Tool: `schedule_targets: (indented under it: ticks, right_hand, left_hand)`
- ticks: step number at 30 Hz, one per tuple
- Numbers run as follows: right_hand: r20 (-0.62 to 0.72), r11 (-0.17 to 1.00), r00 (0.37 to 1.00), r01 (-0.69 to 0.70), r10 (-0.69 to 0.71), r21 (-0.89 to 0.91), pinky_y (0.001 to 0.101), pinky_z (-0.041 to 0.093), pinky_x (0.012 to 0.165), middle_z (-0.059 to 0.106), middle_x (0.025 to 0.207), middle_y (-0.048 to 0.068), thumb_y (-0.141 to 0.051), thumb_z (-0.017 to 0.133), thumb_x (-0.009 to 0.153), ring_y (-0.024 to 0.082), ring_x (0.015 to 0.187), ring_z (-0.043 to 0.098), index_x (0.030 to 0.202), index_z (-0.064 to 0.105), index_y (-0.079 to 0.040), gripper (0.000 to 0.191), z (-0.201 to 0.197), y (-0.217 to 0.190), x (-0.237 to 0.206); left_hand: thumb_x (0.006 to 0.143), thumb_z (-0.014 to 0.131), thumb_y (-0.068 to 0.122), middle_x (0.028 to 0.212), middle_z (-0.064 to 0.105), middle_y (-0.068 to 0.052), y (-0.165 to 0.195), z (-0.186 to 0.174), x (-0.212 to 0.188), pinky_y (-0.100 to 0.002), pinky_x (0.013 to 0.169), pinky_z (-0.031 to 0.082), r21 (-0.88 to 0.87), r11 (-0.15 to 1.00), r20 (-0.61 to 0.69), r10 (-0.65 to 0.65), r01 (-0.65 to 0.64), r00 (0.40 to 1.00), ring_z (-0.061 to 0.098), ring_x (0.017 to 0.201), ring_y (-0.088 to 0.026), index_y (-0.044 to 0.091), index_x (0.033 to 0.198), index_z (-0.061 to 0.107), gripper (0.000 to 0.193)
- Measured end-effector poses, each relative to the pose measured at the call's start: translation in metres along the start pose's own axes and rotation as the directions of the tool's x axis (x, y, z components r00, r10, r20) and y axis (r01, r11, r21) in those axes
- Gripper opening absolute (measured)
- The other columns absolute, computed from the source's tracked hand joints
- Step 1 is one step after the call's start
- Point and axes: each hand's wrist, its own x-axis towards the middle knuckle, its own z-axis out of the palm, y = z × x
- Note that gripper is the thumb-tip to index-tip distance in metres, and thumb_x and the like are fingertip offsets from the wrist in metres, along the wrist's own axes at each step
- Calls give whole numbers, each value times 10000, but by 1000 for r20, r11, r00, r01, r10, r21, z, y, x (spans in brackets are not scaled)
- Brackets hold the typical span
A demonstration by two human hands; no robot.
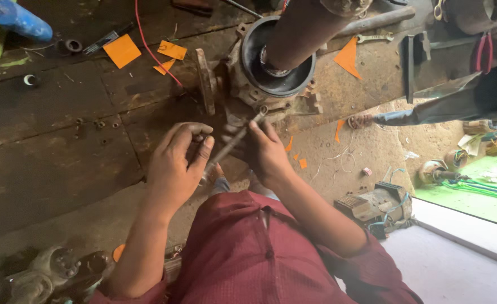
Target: The person works on a vertical pump-motor assembly mounted on a wooden workbench, holding the pump housing steady with one hand while using a spanner with the other to loosen and tighten bolts around the base flange. They reposition around the unit, pick up fasteners from the bench, and continue working on the mounting bolts.
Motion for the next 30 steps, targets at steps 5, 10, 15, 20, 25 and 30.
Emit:
schedule_targets:
  ticks: [5, 10, 15, 20, 25, 30]
  right_hand:
    - [-10, 975, 1000, 17, -15, 222, 503, 556, 950, 659, 1124, 181, -237, 481, 1052, 362, 1091, 687, 1187, 441, -84, 208, 1, 29, 30]
    - [402, 828, 886, -37, -233, 560, 482, 548, 858, 628, 1022, 129, -218, 471, 1244, 295, 921, 650, 1266, 459, -88, 132, 6, 25, 19]
    - [87, 165, 990, 68, 110, -984, 337, 561, 588, 686, 805, 39, -413, 457, 1041, 172, 686, 651, 1206, 697, -175, 377, -39, -98, 13]
    - [201, -62, 980, 201, 7, -978, 328, 501, 639, 667, 795, 64, -382, 518, 1056, 129, 705, 604, 1123, 679, -101, 331, -64, -121, 27]
    - [142, 278, 989, 150, -50, -949, 345, 523, 627, 623, 782, 83, -322, 502, 1070, 153, 691, 594, 1119, 647, -71, 295, -56, -93, -28]
    - [111, 816, 988, 150, -106, -558, 349, 610, 788, 748, 1040, 97, -264, 455, 1076, 201, 907, 755, 1296, 504, -45, 314, -23, -35, -24]
  left_hand:
    - [987, 705, 139, 1118, 704, -94, 8, 6, -4, -392, 865, 560, 150, 980, -50, 142, -133, 989, 700, 998, -283, 38, 1113, 679, 162]
    - [1031, 694, 104, 1169, 704, -107, 0, 6, -11, -380, 910, 576, 86, 991, -141, 112, -100, 984, 705, 1081, -300, 30, 1127, 668, 124]
    - [1038, 684, 120, 1143, 708, -98, -6, -11, -19, -349, 839, 577, 61, 998, -191, 9, 3, 982, 717, 1007, -245, 33, 1115, 674, 117]
    - [1021, 679, 146, 1055, 704, -88, -14, -8, -19, -339, 781, 581, 8, 1000, -126, 29, -29, 992, 713, 927, -227, 41, 1094, 680, 128]
    - [1019, 675, 155, 1034, 703, -91, -17, -5, -21, -347, 793, 577, -34, 999, -84, -5, 2, 996, 714, 908, -224, 41, 1087, 670, 133]
    - [987, 691, 152, 1061, 700, -112, -8, 0, -10, -364, 783, 568, 55, 997, -49, 53, -50, 997, 704, 936, -271, 41, 1108, 691, 164]
